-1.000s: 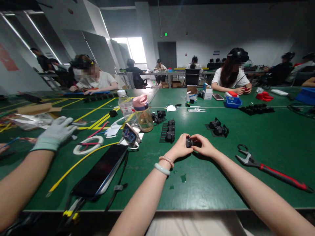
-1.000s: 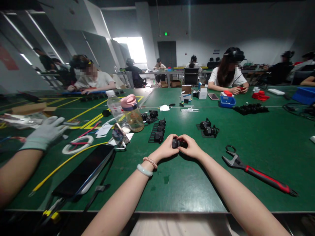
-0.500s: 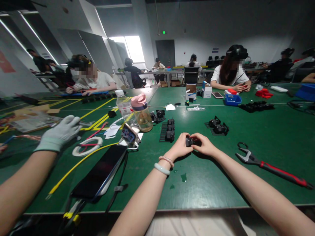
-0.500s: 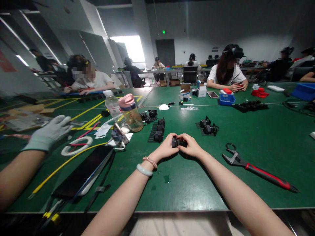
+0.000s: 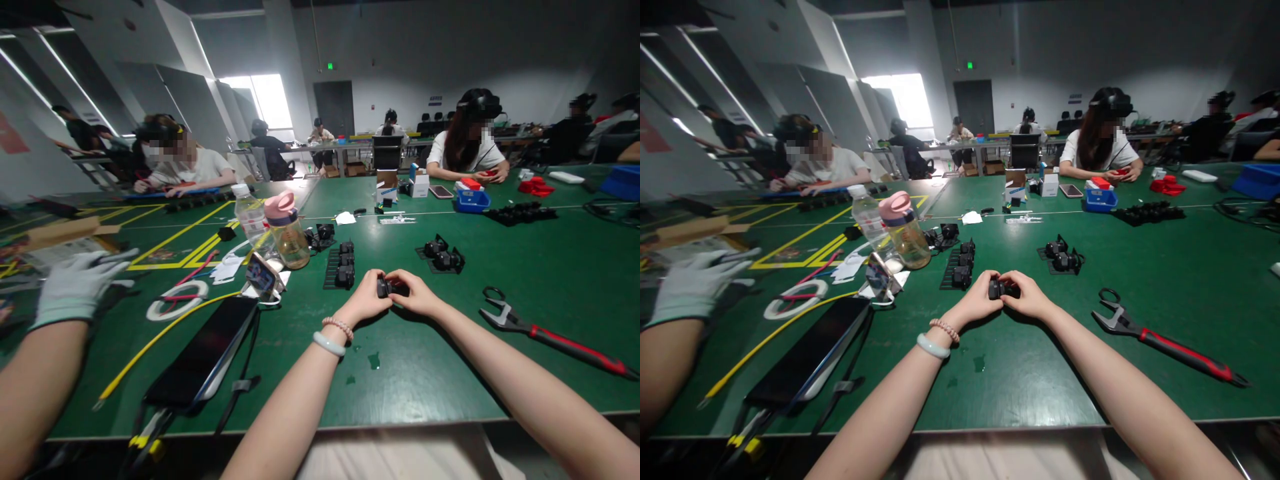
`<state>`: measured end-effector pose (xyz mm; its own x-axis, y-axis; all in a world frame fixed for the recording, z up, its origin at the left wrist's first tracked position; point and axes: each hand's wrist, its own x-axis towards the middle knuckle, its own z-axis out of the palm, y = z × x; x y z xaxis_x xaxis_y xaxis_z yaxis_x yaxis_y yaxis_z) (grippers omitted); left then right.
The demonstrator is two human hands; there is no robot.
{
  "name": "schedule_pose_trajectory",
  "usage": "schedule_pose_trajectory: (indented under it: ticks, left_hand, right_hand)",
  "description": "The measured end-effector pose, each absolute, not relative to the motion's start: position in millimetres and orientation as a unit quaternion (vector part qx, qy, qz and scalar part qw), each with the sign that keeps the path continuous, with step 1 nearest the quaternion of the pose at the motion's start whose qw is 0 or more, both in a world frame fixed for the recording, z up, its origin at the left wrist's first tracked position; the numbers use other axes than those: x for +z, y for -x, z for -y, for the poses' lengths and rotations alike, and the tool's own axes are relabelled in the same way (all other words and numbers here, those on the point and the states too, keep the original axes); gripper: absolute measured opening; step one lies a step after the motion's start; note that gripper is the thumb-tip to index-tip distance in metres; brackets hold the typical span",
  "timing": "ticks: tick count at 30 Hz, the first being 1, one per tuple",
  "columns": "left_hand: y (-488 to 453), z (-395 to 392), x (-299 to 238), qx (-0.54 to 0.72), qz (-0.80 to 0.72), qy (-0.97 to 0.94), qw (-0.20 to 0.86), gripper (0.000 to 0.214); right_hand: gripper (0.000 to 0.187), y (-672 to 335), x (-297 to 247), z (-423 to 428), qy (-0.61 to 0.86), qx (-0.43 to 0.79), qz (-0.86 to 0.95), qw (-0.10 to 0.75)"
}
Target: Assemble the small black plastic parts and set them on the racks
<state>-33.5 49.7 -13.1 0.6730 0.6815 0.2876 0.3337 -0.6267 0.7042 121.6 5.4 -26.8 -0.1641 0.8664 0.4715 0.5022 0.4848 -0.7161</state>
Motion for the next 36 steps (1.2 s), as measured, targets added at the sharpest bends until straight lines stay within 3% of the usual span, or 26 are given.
schedule_pose_trajectory:
  ticks: [36]
  left_hand:
    - [35.2, -49.4, -12.7, 0.274, -0.285, -0.862, 0.317, 0.05]
  right_hand:
    - [0.034, -120.1, -28.1, -4.6, 0.47, 0.205, 0.736, 0.443]
